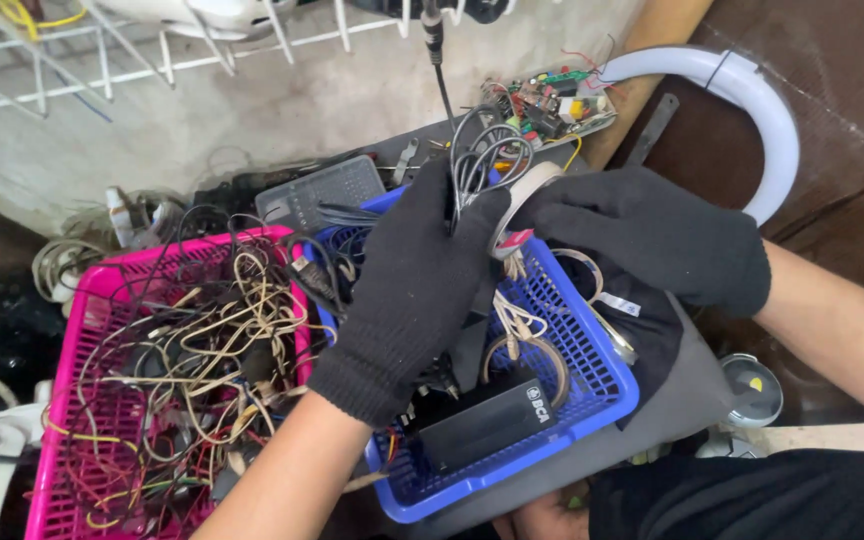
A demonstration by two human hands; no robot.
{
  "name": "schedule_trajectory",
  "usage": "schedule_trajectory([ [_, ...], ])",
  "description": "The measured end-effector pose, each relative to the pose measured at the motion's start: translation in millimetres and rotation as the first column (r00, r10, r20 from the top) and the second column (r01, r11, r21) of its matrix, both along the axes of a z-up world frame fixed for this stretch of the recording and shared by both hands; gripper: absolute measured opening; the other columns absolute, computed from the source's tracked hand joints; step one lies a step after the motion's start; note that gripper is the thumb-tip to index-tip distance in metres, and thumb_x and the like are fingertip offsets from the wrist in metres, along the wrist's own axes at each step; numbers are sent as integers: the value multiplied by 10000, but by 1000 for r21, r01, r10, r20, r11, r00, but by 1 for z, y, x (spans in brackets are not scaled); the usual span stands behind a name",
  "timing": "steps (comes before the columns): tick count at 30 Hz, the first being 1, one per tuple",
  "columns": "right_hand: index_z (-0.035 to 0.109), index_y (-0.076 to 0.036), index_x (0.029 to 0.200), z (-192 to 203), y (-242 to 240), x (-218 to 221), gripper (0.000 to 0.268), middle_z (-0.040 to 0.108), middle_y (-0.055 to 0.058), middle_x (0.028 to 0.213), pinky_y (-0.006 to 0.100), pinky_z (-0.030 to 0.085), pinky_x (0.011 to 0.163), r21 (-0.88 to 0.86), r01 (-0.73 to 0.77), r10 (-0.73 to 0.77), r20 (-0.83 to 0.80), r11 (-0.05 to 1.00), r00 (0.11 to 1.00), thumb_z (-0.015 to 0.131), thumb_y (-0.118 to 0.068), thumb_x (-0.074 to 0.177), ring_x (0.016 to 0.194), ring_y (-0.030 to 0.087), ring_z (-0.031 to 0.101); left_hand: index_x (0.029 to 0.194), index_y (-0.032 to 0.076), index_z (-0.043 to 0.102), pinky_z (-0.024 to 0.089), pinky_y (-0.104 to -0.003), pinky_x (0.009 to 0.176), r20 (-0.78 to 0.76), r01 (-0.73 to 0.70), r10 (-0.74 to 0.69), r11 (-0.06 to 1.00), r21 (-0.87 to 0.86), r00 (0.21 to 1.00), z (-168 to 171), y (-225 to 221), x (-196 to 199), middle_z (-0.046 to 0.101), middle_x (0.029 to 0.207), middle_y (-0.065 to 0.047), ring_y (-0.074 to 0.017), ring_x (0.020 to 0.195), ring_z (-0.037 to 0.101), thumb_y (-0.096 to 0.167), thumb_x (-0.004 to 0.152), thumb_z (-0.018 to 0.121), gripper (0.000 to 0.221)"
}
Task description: The person is untangling a large mass of electronic cables and power adapters in a pink basket and placing the organized items into a blue basket.
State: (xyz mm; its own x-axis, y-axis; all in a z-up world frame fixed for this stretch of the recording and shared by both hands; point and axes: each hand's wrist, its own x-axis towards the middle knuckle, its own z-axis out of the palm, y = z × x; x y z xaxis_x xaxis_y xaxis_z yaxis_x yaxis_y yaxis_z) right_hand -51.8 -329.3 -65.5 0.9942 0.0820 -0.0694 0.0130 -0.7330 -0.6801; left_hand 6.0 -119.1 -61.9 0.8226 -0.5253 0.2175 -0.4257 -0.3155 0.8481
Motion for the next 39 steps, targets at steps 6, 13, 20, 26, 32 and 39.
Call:
schedule_trajectory([
  [6,784,-203,1147,-4,-29,-15,357,818,-71,1176,260,564,954,-11,45,-46,-104,999,994,541,-376,951,1042,71,760,835,132,594,447,-454,728,-120,-38,69,969,246,990,6,-29,-9,747,808,-93,-304,812,719,438,954,533,335],
  [13,709,-221,928,-26,-48,-26,324,782,26,918,361,520,875,-484,-9,-218,-411,875,885,497,-466,933,892,199,733,1022,169,687,498,-380,769,-102,133,-113,966,222,988,-2,-44,-16,795,931,-44,-199,865,741,438,939,503,337],
  [20,589,-326,1333,-74,-39,-21,474,686,69,1243,414,571,873,-541,-172,-155,-506,823,848,539,-423,871,1095,309,697,1031,143,632,518,-343,843,-93,266,-253,949,168,963,-8,-42,-16,736,952,-4,-132,900,681,360,990,519,248],
  [26,625,-329,1304,-72,-42,-20,501,729,57,1196,380,552,918,-474,-104,-151,-469,874,870,546,-546,859,1074,280,708,1064,119,637,498,-355,900,-55,352,-348,932,83,936,-6,-30,-17,724,1025,-14,-146,953,661,329,1020,475,269],
  [32,706,-317,1303,-83,-81,-19,443,769,-32,1255,330,519,1057,-293,161,-261,-344,943,902,604,-409,882,1158,184,707,1195,107,636,483,-350,985,-30,379,-378,925,31,925,-3,-14,-18,722,1185,-30,-141,1082,633,364,1023,456,358],
  [39,854,-251,1148,47,-30,-39,417,874,-107,1100,222,523,1036,-222,225,-304,-448,949,841,574,-459,920,1050,29,751,1101,113,647,483,-345,867,-113,346,-339,937,44,934,0,-5,-18,706,988,-1,-126,912,608,415,1005,458,369],
])
